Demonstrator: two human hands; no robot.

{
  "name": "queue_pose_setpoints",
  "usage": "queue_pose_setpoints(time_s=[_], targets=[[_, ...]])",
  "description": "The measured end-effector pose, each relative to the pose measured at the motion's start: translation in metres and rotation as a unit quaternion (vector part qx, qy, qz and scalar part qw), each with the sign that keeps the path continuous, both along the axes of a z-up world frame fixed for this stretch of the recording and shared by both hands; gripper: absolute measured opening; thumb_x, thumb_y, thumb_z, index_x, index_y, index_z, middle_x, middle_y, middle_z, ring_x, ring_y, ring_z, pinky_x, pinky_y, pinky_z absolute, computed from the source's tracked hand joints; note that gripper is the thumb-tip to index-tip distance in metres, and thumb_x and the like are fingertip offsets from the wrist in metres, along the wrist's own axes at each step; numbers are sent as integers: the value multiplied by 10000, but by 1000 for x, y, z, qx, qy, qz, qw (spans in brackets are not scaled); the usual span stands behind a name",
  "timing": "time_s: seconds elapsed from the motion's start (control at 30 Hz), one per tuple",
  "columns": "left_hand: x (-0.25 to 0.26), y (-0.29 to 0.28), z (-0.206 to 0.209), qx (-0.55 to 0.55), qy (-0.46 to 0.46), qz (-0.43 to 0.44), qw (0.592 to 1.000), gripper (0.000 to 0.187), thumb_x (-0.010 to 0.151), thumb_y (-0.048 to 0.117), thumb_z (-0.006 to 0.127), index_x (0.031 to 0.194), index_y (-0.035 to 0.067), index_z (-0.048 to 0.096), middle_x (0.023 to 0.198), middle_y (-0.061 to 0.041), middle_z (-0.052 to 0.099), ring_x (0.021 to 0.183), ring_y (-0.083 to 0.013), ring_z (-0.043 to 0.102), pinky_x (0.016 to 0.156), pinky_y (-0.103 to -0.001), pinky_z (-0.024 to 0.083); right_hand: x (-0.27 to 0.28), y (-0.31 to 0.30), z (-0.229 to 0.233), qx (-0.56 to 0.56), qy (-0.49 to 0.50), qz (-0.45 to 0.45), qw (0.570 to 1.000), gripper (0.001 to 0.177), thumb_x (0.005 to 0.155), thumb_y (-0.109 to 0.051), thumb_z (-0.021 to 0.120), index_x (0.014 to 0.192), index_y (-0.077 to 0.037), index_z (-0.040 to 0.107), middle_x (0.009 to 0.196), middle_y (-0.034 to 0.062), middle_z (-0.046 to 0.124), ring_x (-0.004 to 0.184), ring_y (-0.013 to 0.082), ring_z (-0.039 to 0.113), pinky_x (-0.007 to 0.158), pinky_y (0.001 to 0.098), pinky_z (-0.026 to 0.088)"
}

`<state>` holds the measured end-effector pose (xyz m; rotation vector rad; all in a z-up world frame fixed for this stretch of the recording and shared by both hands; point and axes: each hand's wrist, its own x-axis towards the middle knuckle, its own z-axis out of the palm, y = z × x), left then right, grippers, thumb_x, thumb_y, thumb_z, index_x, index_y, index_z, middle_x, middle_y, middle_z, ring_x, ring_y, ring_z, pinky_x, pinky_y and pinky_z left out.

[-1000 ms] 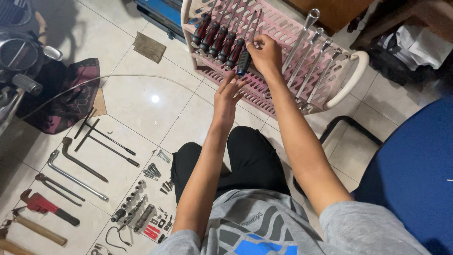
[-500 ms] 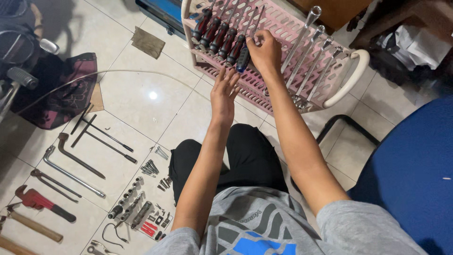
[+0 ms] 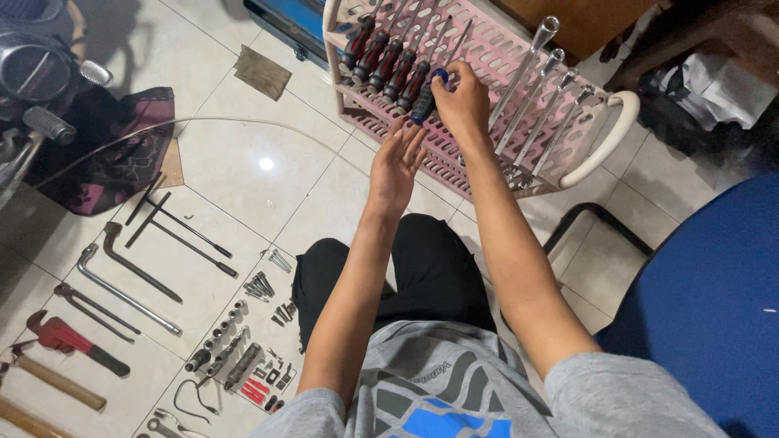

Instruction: The person sits on the floor and systematically picks up various hand tools laid out on the tiles, including screwdrivers, wrenches, hammers, and a pipe wrench. They place each tool into a pink plastic basket, arranging them neatly by type and size.

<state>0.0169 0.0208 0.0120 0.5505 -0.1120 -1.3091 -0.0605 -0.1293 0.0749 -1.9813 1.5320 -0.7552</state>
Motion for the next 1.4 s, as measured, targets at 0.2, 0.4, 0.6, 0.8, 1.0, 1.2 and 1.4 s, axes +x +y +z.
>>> queue_pose_setpoints(time_s=[0.2, 0.4, 0.6, 0.8, 1.0, 1.2, 1.4], targets=[[-2, 2, 0, 4, -15, -7, 1000, 697, 1026, 312, 513, 1634, 87, 256, 1608, -173, 409, 1475, -273, 428, 1183, -409, 364, -1, -1, -1, -19, -15, 10, 1000, 308, 877, -336, 752, 1085, -114, 712, 843, 128, 751, 813, 316, 742, 757, 432, 560], [-1, 6, 9, 40, -35, -7, 999, 704, 1011, 302, 524, 1625, 89, 255, 1588, -132, 444, 1445, -259, 454, 1157, -405, 384, -11, 14, 20, -23, -42, 18, 999, 293, 935, -320, 753, 1107, -92, 687, 812, 107, 739, 746, 260, 723, 708, 380, 548], [-6, 56, 11, 54, -107, -22, 993, 610, 1023, 265, 522, 1571, 36, 382, 1519, -110, 540, 1362, -239, 542, 1080, -365, 430, -36, 89, 12, -3, -135, 92, 987, 201, 982, -209, 717, 1158, -115, 726, 771, 16, 692, 688, 76, 600, 636, 293, 500], [-22, 155, -13, 142, -142, 4, 980, 420, 1031, 224, 577, 1386, 5, 624, 1296, -135, 667, 1133, -171, 649, 933, -298, 526, -62, 220, -55, 263, -198, 238, 914, 227, 985, -134, 655, 1165, -10, 721, 986, -17, 740, 882, 39, 656, 796, 226, 547], [-32, 247, -32, 267, -139, -46, 953, 390, 1004, 254, 541, 1316, 57, 667, 1124, -58, 745, 955, -135, 688, 772, -264, 536, -75, 288, -73, 455, -124, 272, 839, 242, 959, -168, 689, 1147, -21, 732, 843, 34, 708, 709, 97, 611, 659, 255, 498], [-47, 297, -36, 233, -117, 16, 965, 401, 1040, 327, 534, 1333, 87, 665, 1157, -31, 733, 1026, -109, 679, 832, -256, 516, -65, 288, -39, 405, -99, 356, 836, 236, 973, -182, 674, 1133, -19, 735, 867, 6, 696, 783, 77, 615, 731, 230, 502], [-55, 339, -35, 200, -104, 95, 970, 398, 1039, 346, 529, 1346, 128, 658, 1209, -37, 743, 1040, -122, 679, 885, -286, 524, -47, 305, -32, 400, -83, 414, 813, 244, 993, -178, 655, 1166, -14, 709, 922, 42, 729, 793, 85, 613, 758, 236, 508]])
